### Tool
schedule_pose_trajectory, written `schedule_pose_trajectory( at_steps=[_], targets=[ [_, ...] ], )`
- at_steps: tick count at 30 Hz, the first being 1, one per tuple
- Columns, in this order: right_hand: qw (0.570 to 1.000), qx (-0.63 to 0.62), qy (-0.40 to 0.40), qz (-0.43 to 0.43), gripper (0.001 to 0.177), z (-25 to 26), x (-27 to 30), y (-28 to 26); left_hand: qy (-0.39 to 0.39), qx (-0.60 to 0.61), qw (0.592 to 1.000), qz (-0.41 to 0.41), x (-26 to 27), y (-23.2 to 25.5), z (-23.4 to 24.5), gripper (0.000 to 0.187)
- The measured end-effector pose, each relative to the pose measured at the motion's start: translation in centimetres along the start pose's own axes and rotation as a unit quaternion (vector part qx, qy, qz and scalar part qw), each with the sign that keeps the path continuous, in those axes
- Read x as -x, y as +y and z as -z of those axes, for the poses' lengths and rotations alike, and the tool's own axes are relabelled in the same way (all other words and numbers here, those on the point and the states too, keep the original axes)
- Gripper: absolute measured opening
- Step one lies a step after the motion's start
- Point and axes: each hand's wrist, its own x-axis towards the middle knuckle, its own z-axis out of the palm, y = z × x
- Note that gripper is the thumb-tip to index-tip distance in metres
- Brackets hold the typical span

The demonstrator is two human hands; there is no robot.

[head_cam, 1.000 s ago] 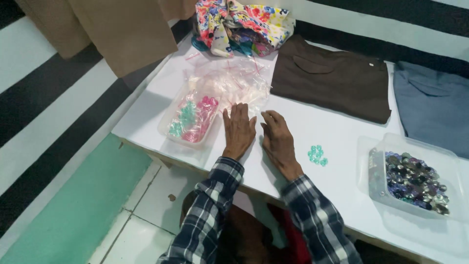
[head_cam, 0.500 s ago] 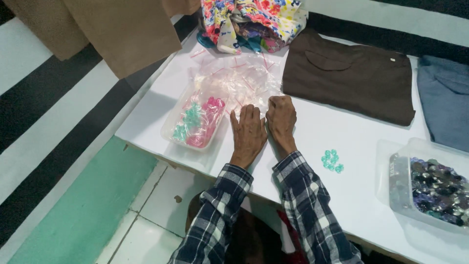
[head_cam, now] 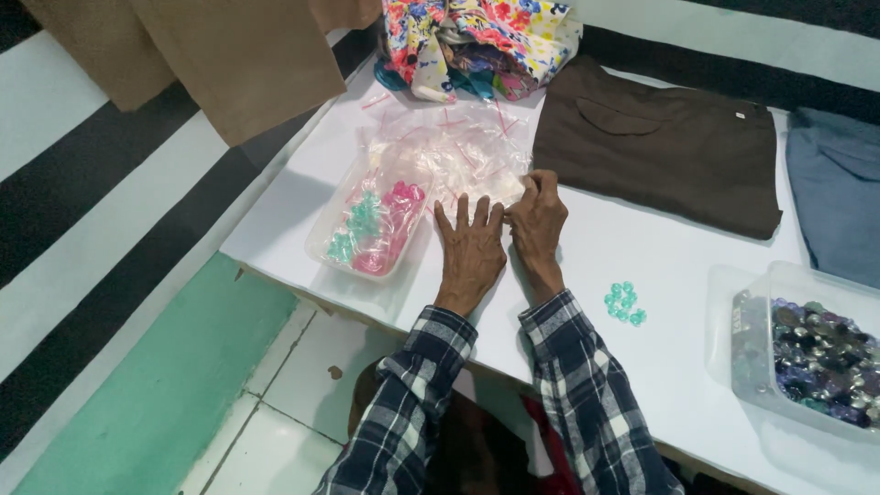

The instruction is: Picking small beads from a container and placing them into small plastic bags for packaging.

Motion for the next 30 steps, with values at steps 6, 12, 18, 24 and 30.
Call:
schedule_pose_trajectory(
  at_steps=[6, 12, 18, 24, 30],
  targets=[
    [0.986, -0.157, 0.045, -0.031, 0.014, 1.4, -0.5, -1.8, 0.063, -0.007, 0.998, -0.010, 0.0, 0.5, 0.9, 0.051],
    [0.954, -0.293, 0.036, -0.047, 0.014, 2.2, -1.1, -1.8, 0.188, 0.431, 0.871, 0.145, -2.0, 0.8, -0.2, 0.047],
    [0.997, -0.080, 0.010, 0.011, 0.013, 2.7, -0.9, -1.2, 0.113, 0.726, 0.631, 0.249, -5.5, -0.7, 0.5, 0.037],
    [0.994, -0.070, 0.084, -0.014, 0.013, 2.9, -1.0, -1.3, 0.047, 0.709, 0.660, 0.245, -3.2, -0.3, 1.9, 0.023],
    [0.941, -0.292, 0.013, -0.173, 0.042, 3.0, -1.2, -3.2, 0.074, 0.751, 0.611, 0.238, -3.6, -0.5, 0.1, 0.024]
  ],
)
